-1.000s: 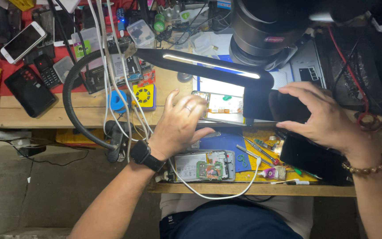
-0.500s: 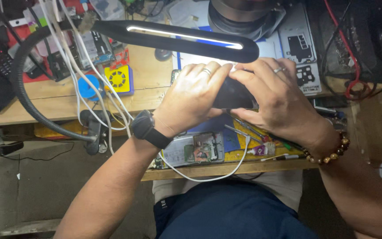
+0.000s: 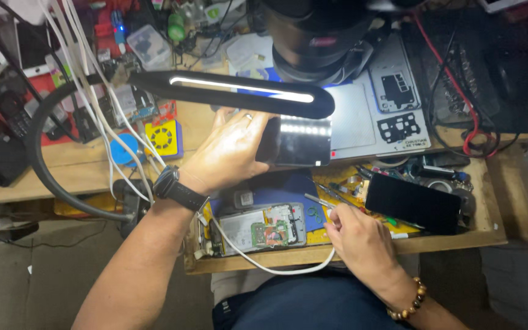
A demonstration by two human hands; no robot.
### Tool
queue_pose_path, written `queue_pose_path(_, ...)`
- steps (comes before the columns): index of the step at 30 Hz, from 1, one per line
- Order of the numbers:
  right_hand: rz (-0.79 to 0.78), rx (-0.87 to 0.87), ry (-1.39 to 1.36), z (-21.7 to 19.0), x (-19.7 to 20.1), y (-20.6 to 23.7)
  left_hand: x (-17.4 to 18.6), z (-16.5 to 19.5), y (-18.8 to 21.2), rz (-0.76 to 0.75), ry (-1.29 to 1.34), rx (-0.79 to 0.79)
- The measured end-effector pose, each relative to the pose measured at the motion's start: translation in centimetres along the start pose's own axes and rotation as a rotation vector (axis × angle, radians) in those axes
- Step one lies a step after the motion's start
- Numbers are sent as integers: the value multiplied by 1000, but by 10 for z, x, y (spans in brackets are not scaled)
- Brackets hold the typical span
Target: The person repairs a smartphone by connecting a new display screen to the phone's motherboard using a small metal tool. They carefully align the ribbon cable and press it into place, then test the screen by powering it on to verify functionality.
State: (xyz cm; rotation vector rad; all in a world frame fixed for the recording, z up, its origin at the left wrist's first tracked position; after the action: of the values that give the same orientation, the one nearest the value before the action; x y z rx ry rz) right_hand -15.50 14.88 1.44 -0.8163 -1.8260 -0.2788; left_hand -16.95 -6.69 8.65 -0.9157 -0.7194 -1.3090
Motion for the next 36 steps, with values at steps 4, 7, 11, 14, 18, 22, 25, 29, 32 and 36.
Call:
queue_pose_path(4, 135, 1, -293, 8, 29, -13, 3, -1, -4, 39, -34, -52)
queue_pose_path(7, 291, 195, -215, 4, 67, -37, -1, -4, -6, -1, -7, -41)
queue_pose_path(11, 353, 251, -142, 10, 79, -72, -7, -8, -9, -21, -46, -9)
queue_pose_path(14, 339, 250, -160, 10, 76, -83, -8, -9, -9, -17, -50, -16)
queue_pose_path(18, 318, 222, -191, 12, 73, -84, -11, -13, -10, -67, -28, 15)
queue_pose_path(22, 279, 170, -237, 17, 68, -80, -11, -12, -11, -115, 9, 5)
queue_pose_path(25, 260, 128, -260, 21, 63, -76, -12, -12, -11, -144, 9, 24)
queue_pose_path(29, 295, 149, -270, 20, 63, -72, -5, -4, -10, -107, 26, -41)
queue_pose_path(32, 322, 160, -284, 19, 63, -69, -3, -1, -11, -96, 25, -60)
queue_pose_path(36, 348, 210, -283, 14, 64, -68, -8, -5, -14, -162, 41, 9)
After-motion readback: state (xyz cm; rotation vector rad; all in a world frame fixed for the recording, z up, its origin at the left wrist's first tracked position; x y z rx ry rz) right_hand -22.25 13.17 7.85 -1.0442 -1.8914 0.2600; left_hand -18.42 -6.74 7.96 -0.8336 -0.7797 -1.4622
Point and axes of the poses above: each hand's wrist, its own y-axis away from the middle knuckle, its own x-axis out of the back of the hand, z = x × y, the point moved 10 cm from there along -y, towards the middle knuckle, and after that the axes turned 13 degrees about x, right-handed, at the moved point
